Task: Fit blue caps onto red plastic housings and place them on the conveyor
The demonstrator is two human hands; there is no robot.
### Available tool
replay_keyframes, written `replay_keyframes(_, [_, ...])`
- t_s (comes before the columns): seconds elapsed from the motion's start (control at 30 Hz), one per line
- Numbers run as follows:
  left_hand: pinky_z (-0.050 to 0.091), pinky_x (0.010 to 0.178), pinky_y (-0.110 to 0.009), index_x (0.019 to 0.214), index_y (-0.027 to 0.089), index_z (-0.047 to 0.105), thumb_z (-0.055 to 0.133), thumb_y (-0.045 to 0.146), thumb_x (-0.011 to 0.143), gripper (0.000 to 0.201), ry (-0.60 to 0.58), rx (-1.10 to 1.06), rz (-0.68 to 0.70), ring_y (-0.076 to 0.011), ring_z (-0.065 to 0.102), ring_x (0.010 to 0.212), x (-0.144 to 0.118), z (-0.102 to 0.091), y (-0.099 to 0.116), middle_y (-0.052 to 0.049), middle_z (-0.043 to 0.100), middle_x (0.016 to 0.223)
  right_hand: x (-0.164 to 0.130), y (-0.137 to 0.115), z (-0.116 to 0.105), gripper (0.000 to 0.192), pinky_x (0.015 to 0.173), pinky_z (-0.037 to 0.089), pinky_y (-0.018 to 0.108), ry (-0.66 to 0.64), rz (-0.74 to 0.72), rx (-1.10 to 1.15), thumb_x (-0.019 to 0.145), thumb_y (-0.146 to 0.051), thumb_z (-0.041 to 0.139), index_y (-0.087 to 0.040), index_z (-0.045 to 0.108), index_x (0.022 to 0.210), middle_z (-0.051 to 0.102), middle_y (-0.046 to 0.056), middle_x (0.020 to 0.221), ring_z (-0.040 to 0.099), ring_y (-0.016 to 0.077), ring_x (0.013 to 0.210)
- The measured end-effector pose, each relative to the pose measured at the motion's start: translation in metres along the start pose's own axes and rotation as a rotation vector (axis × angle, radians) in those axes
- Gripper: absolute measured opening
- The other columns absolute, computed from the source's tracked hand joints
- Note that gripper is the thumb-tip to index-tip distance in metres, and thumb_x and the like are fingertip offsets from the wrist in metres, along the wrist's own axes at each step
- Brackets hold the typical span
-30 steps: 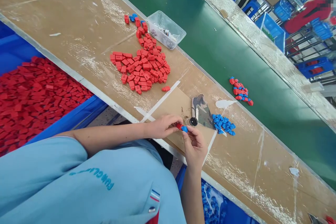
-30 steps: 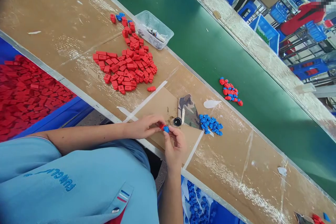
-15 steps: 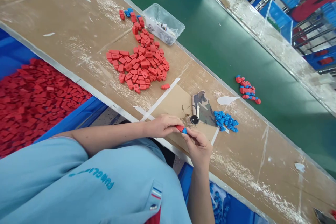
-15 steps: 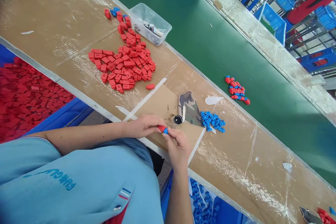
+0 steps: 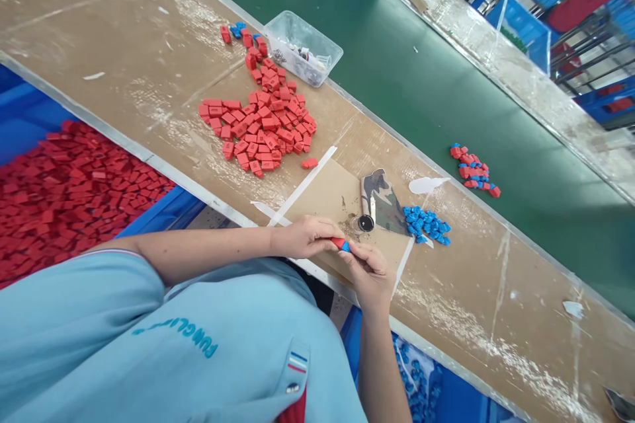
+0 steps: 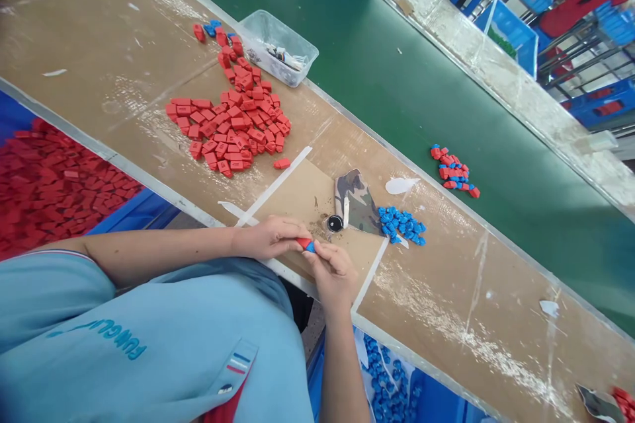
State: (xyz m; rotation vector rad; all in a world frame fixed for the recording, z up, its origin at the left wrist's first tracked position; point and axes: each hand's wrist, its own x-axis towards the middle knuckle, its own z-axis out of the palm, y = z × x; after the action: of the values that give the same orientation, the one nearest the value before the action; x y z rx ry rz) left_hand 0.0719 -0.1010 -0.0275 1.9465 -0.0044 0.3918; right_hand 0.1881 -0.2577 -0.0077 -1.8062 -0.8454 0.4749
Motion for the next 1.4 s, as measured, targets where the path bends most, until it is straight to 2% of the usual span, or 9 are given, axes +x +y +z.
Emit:
replay_keyframes(0.13, [0.048,0.083,-0.028,0.106,0.015,0.063,0.046,0.026,0.094,0.024,-0.032,0.018,-0.013,-0.0192,0.062,0.092,0.001,0.000,0.004,-0.012,0.068,0.098,-0.002,-0.004,-0.006,0.016,0.074,0.056,0.035,0.019,-0.072,-0.081,0.075,-0.038,0.073,-0.024,0.075,0.083,0.072,0.005,0.084,0.067,0.0184,0.079])
replay_keyframes(0.27, [0.048,0.079,-0.028,0.106,0.013,0.060,0.041,0.027,0.096,0.025,-0.132,0.009,0.001,-0.0198,0.062,0.089,-0.003,0.007,0.017,-0.013,0.067,0.097,-0.009,-0.022,-0.005,0.028,0.088,0.051,0.040,0.061,-0.337,-0.194,0.091,-0.041,0.053,-0.026,0.071,0.105,0.068,0.008,0.103,0.063,0.0204,0.099])
replay_keyframes(0.43, [0.050,0.074,-0.027,0.097,0.012,0.059,0.035,0.029,0.098,0.029,-0.165,-0.144,0.162,-0.0211,0.064,0.087,-0.010,0.024,0.026,-0.015,0.068,0.093,-0.020,-0.034,0.011,0.052,0.108,0.034,0.054,-0.108,-0.534,-0.266,0.098,-0.050,0.023,-0.026,0.052,0.134,0.052,0.008,0.136,0.035,0.0285,0.136])
replay_keyframes(0.63, [0.051,0.070,-0.026,0.090,0.012,0.060,0.036,0.026,0.097,0.028,-0.163,-0.203,0.190,-0.0196,0.065,0.081,-0.013,0.029,0.023,-0.013,0.069,0.086,-0.024,-0.021,0.020,0.048,0.110,0.029,0.056,-0.179,-0.467,-0.199,0.099,-0.045,0.022,-0.028,0.050,0.135,0.053,0.006,0.134,0.036,0.0281,0.136])
replay_keyframes(0.8, [0.049,0.071,-0.024,0.093,0.013,0.062,0.045,0.020,0.092,0.019,-0.299,-0.032,0.092,-0.0190,0.064,0.083,0.008,0.007,0.025,-0.010,0.069,0.090,-0.023,-0.018,0.005,0.050,0.107,0.033,0.057,-0.165,-0.453,-0.091,0.097,-0.052,0.024,-0.028,0.051,0.132,0.050,0.008,0.137,0.035,0.0302,0.136])
replay_keyframes(1.0, [0.047,0.082,-0.031,0.087,0.013,0.067,0.051,0.021,0.089,0.017,0.036,0.512,-0.175,-0.0209,0.060,0.086,0.082,-0.046,-0.007,-0.009,0.065,0.086,0.005,0.016,-0.035,0.029,0.097,0.043,0.044,0.327,-0.177,-0.290,0.089,-0.036,0.054,-0.022,0.063,0.113,0.063,0.010,0.116,0.056,0.0235,0.112])
replay_keyframes(1.13, [0.047,0.086,-0.034,0.085,0.012,0.067,0.047,0.018,0.088,0.021,0.129,0.686,-0.338,-0.0230,0.060,0.091,0.117,-0.068,-0.035,-0.011,0.064,0.089,0.036,0.055,-0.072,0.040,0.082,0.049,0.038,0.466,0.027,-0.526,0.084,-0.046,0.050,-0.017,0.064,0.107,0.066,0.013,0.106,0.061,0.0237,0.097])
replay_keyframes(1.27, [0.045,0.094,-0.038,0.111,0.008,0.060,0.048,0.015,0.086,0.029,0.194,0.681,-0.350,-0.0258,0.057,0.104,0.118,-0.075,-0.045,-0.015,0.061,0.108,0.064,0.071,-0.107,0.042,0.089,0.044,0.043,0.545,0.033,-0.629,0.081,-0.046,0.045,-0.015,0.065,0.101,0.065,0.015,0.103,0.058,0.0272,0.102])
replay_keyframes(1.4, [0.043,0.098,-0.042,0.121,0.012,0.056,0.052,0.020,0.085,0.037,0.198,0.749,-0.295,-0.0291,0.053,0.110,0.097,-0.075,-0.039,-0.014,0.059,0.115,0.093,0.069,-0.119,0.045,0.098,0.038,0.043,0.495,0.025,-0.693,0.084,-0.048,0.039,-0.016,0.064,0.103,0.062,0.016,0.114,0.052,0.0266,0.114])
